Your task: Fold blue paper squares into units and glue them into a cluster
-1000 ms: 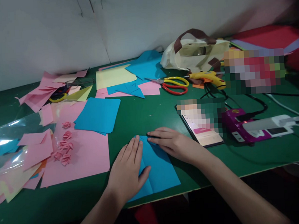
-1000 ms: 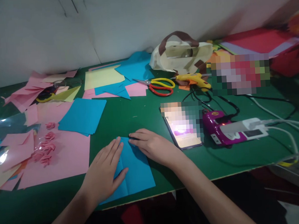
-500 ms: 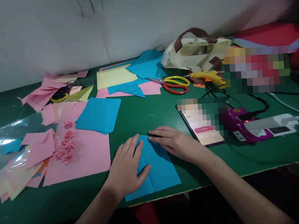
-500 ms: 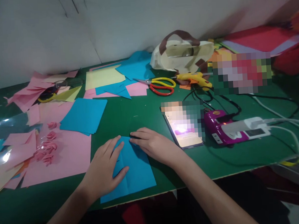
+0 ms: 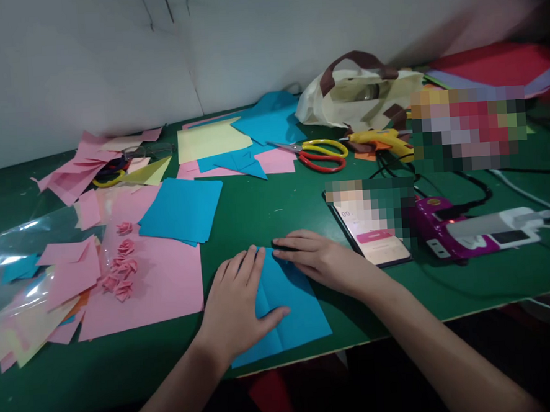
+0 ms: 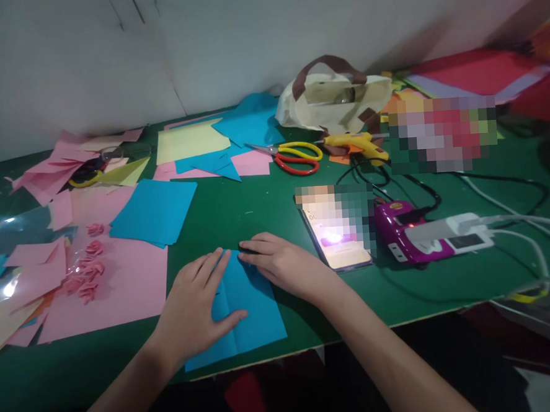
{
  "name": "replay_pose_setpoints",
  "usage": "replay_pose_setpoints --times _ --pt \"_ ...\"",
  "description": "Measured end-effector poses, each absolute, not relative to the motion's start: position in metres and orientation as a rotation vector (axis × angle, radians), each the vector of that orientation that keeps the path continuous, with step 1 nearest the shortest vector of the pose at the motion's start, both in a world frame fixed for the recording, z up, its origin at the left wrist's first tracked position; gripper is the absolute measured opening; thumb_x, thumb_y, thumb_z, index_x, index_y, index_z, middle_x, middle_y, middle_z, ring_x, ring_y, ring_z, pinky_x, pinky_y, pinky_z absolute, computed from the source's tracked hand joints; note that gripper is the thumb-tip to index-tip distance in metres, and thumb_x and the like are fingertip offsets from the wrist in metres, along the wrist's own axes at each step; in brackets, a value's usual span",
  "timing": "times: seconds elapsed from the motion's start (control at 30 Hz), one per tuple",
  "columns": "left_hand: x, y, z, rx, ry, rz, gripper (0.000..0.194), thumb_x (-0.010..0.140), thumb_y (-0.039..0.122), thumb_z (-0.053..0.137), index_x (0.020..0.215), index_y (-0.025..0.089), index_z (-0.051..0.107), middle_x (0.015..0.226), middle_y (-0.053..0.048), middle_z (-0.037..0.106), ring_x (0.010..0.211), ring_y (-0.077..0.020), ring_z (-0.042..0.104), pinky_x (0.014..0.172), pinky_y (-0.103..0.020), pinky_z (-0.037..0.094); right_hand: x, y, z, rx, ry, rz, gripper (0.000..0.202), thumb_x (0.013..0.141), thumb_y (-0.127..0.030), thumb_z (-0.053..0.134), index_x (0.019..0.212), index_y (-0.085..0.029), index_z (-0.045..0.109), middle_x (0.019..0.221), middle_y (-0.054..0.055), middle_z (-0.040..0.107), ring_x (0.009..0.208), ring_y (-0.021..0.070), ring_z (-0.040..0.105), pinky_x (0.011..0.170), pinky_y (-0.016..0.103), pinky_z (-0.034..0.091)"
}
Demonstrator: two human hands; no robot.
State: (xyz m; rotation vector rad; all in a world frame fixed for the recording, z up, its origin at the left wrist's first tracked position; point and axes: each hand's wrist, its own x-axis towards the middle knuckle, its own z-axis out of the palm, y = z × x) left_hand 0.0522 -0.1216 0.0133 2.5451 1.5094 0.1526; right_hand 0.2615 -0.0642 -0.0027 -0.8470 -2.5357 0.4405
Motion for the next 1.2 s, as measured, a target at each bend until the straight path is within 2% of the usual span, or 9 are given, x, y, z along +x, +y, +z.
replay_pose_setpoints --times 0.4,0.57,0.73,0.93,1.03,1.2 --pt "0.053 -0.122 0.011 2.536 1.528 0.17 0.082 0.079 0.065 0.047 0.139 0.011 0.033 0.139 -0.015 0.043 0.12 -0.0321 0.042 0.096 -0.048 0.034 0.265 -0.068 -0.002 -0.91 -2.563 0.453 0.038 0.084 -0.008 0.044 0.117 -0.019 0.06 0.128 0.007 0.054 0.117 0.0207 0.047 0.098 0.042 0.043" --pt "0.055 -0.123 0.012 2.55 1.533 0.161 0.08 0.078 0.063 0.049 0.138 0.013 0.035 0.139 -0.015 0.043 0.119 -0.0327 0.041 0.096 -0.049 0.035 0.251 -0.07 0.002 -1.004 -2.497 0.416 0.029 0.087 -0.016 0.044 0.111 -0.018 0.06 0.116 0.009 0.06 0.106 0.0222 0.052 0.087 0.042 0.047" --pt "0.055 -0.125 0.013 2.565 1.518 0.151 0.072 0.077 0.06 0.053 0.133 0.016 0.043 0.138 -0.016 0.043 0.12 -0.0349 0.04 0.096 -0.051 0.035 0.241 -0.069 0.005 -1.052 -2.58 0.347 0.046 0.084 -0.011 0.044 0.128 -0.023 0.05 0.118 0.01 0.056 0.102 0.0242 0.049 0.083 0.043 0.046" --pt "0.055 -0.125 0.011 2.559 1.514 0.173 0.074 0.077 0.06 0.053 0.136 0.018 0.039 0.139 -0.016 0.041 0.122 -0.0343 0.038 0.097 -0.051 0.035 0.241 -0.072 0.004 -1.106 -2.591 0.308 0.048 0.083 -0.009 0.044 0.127 -0.025 0.053 0.12 0.011 0.054 0.105 0.0258 0.048 0.082 0.045 0.046" --pt "0.055 -0.125 0.011 2.554 1.518 0.179 0.076 0.076 0.059 0.055 0.138 0.018 0.036 0.14 -0.016 0.04 0.122 -0.0338 0.038 0.097 -0.05 0.035 0.247 -0.076 0.004 -1.149 -2.537 0.34 0.044 0.084 -0.012 0.045 0.125 -0.026 0.055 0.123 0.011 0.053 0.109 0.026 0.047 0.083 0.045 0.046" --pt "0.055 -0.125 0.013 2.548 1.517 0.175 0.077 0.077 0.06 0.055 0.139 0.018 0.035 0.14 -0.016 0.04 0.121 -0.0338 0.039 0.096 -0.05 0.036 0.265 -0.086 0.006 -1.219 -2.443 0.361 0.032 0.088 -0.024 0.047 0.116 -0.027 0.061 0.125 0.009 0.054 0.113 0.0265 0.048 0.086 0.047 0.045"
